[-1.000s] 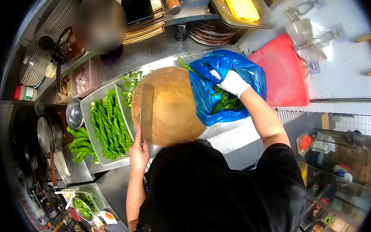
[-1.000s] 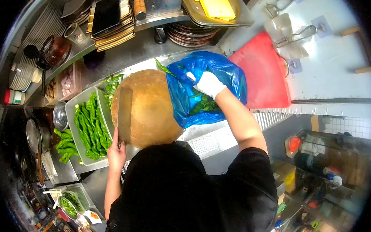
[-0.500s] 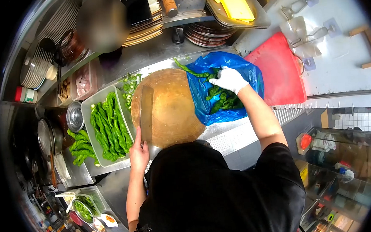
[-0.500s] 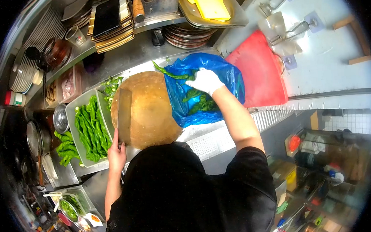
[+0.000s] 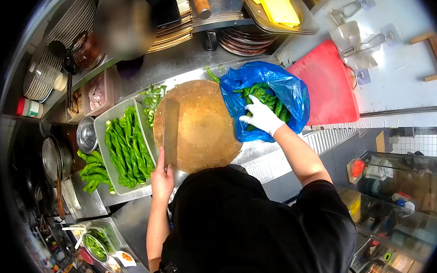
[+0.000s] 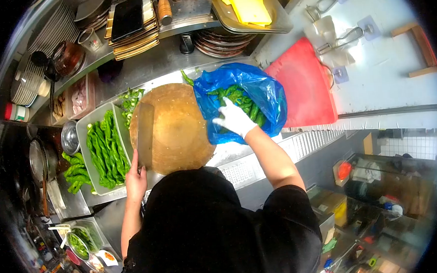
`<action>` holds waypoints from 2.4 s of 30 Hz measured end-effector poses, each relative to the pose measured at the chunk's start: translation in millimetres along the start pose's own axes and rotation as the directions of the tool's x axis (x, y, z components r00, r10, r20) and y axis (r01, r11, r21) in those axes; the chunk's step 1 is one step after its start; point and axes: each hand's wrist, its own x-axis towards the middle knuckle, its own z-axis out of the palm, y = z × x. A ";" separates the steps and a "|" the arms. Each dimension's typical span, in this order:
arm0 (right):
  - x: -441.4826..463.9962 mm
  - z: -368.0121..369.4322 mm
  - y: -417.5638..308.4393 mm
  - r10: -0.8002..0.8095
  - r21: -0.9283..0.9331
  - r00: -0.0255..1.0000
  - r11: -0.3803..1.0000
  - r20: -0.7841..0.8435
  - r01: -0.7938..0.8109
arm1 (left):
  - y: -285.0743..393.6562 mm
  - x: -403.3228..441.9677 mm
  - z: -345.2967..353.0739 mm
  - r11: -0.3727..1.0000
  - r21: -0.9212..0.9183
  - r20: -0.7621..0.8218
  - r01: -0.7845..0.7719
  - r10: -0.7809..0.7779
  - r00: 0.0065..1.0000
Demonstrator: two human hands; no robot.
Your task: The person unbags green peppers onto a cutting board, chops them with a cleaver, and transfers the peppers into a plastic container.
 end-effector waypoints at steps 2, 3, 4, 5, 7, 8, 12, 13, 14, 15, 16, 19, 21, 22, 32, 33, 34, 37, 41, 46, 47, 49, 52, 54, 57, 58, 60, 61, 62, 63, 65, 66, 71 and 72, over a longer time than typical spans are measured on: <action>-3.1 1.1 16.2 -0.008 0.018 0.989 1.000 -0.149 0.010 | 0.7 -0.5 -0.9 1.000 0.000 0.007 0.004 -0.004 1.000; -2.2 -3.6 25.9 -0.023 0.023 0.973 0.999 -0.230 0.029 | 1.9 -0.1 -1.6 1.000 0.001 0.008 0.002 -0.002 1.000; -6.5 -20.6 23.3 0.001 0.127 0.965 0.991 -0.262 0.033 | 2.6 0.3 -1.6 1.000 0.001 0.009 0.000 0.000 1.000; -11.8 -39.1 20.8 0.029 0.228 0.956 0.973 -0.292 0.040 | -0.5 0.6 0.0 1.000 0.000 -0.007 -0.030 0.030 1.000; -20.6 -69.1 18.6 0.086 0.260 0.926 0.966 -0.367 0.013 | -6.7 2.0 2.8 0.996 -0.002 -0.039 -0.091 0.091 0.995; -27.0 -83.3 18.5 0.085 0.232 0.915 0.973 -0.395 0.010 | -6.3 2.4 2.0 0.998 -0.011 -0.015 -0.058 0.057 0.998; -62.3 -150.2 -27.8 0.211 0.415 0.902 0.909 -0.377 -0.040 | 0.3 2.7 -2.6 0.999 -0.032 0.035 0.017 -0.016 0.999; -73.0 -172.1 -49.7 0.266 0.410 0.900 0.906 -0.346 -0.110 | -1.5 3.0 -2.2 0.999 -0.034 0.035 0.019 -0.018 0.999; -81.2 -187.2 -63.4 0.308 0.429 0.894 0.891 -0.325 -0.151 | -3.7 3.0 -1.0 1.000 -0.023 0.028 0.011 -0.011 1.000; -88.0 -198.7 -73.8 0.350 0.447 0.886 0.874 -0.304 -0.191 | -6.2 3.0 0.5 1.000 -0.011 0.021 0.003 -0.003 1.000; -94.1 -208.4 -82.9 0.322 0.486 0.900 0.861 -0.294 -0.150 | -6.7 3.0 0.7 1.000 0.002 0.013 -0.005 0.005 1.000; -104.2 -221.7 -101.1 0.217 0.605 0.932 0.796 -0.291 0.004 | -1.8 1.6 -1.5 1.000 0.001 0.005 -0.019 0.019 1.000; -103.7 -220.9 -110.7 0.131 0.683 0.938 0.718 -0.321 0.133 | -5.7 2.0 0.6 0.999 -0.004 -0.010 -0.036 0.036 0.999; -102.7 -220.4 -120.2 0.119 0.668 0.934 0.729 -0.338 0.149 | -7.8 2.2 1.5 0.999 -0.005 -0.018 -0.044 0.044 0.999; -80.8 -85.8 -138.5 0.143 0.615 0.838 0.744 -0.527 0.260 | -1.2 -9.0 1.2 1.000 -0.019 -0.085 0.002 -0.004 0.996; -77.0 -55.9 -121.8 -0.044 0.420 0.822 0.843 -0.568 0.336 | -0.4 -10.8 -0.4 0.999 -0.030 -0.097 0.017 -0.020 0.995; -77.4 -24.0 -114.0 0.151 0.723 0.927 0.672 -0.343 0.158 | -2.7 -10.9 -1.5 0.999 -0.001 -0.090 0.035 -0.035 0.995; -66.5 68.7 -73.4 0.149 0.699 0.979 0.715 -0.141 -0.008 | -8.3 -9.3 0.3 1.000 0.023 -0.110 0.009 -0.006 0.994; -69.4 69.2 -81.5 0.014 0.549 0.979 0.830 -0.204 0.102 | -4.6 -5.8 -2.6 0.999 0.032 -0.103 -0.002 0.006 0.995; -68.2 36.7 -99.4 -0.179 0.285 0.971 0.933 -0.157 0.218 | 7.1 -1.8 -1.5 0.996 0.060 -0.073 0.060 -0.055 0.996; -66.9 27.9 -101.4 -0.209 0.261 0.964 0.933 -0.163 0.246 | 8.3 -1.7 -1.4 0.996 0.074 -0.075 0.056 -0.050 0.996; -58.7 6.5 -105.5 -0.267 0.212 0.948 0.930 -0.171 0.300 | 7.2 -1.8 -2.0 0.994 0.101 -0.077 0.049 -0.041 0.996; -37.0 -20.9 -101.7 -0.055 0.347 0.982 0.930 -0.183 0.117 | 3.7 -1.3 -0.5 0.995 0.090 -0.075 0.033 -0.026 0.997; -8.9 -21.0 -86.1 -0.055 0.275 0.940 0.949 -0.336 0.154 | 3.5 -1.4 -0.3 0.997 0.077 -0.079 0.025 -0.018 0.997; 43.4 -17.6 -66.9 -0.180 0.243 0.888 0.921 -0.424 0.303 | 0.6 -1.7 3.6 0.998 0.060 -0.093 -0.003 0.008 0.996; 62.6 -11.9 -66.8 -0.194 0.296 0.880 0.892 -0.433 0.342 | 0.1 -2.1 4.0 0.999 0.052 -0.096 -0.009 0.014 0.995; 99.3 1.6 -56.1 -0.165 0.364 0.947 0.894 -0.275 0.262 | 0.5 -2.5 4.5 0.999 0.048 -0.103 -0.025 0.030 0.994; 117.0 5.0 -50.2 -0.115 0.358 0.988 0.923 -0.099 0.143 | 1.2 -2.5 4.1 0.998 0.052 -0.109 -0.034 0.040 0.993; 135.3 0.3 -40.9 -0.284 -0.024 0.950 0.957 0.130 0.289 | 1.8 -1.5 3.3 0.998 0.057 -0.119 -0.041 0.047 0.992; 153.0 -4.7 -32.1 -0.430 -0.307 0.833 0.787 0.348 0.535 | 6.4 -0.9 0.4 0.998 0.059 -0.095 0.001 0.005 0.996; 136.5 -45.6 -61.9 0.274 0.000 0.891 0.956 0.363 -0.294 | 17.1 -2.1 -5.7 0.993 0.062 -0.045 0.098 -0.096 0.994; 130.3 -51.6 -61.0 0.282 -0.142 0.920 0.957 0.273 -0.252 | 13.3 -1.8 -2.7 0.993 0.072 -0.057 0.092 -0.088 0.994; 124.4 -19.1 14.9 0.144 -0.338 0.988 0.934 0.050 -0.118 | 16.0 -2.7 2.9 0.993 0.036 -0.065 0.110 -0.108 0.992; 123.3 -6.2 35.5 0.074 -0.289 0.995 0.956 0.069 -0.051 | 8.8 -2.5 5.8 0.996 0.031 -0.080 0.084 -0.082 0.993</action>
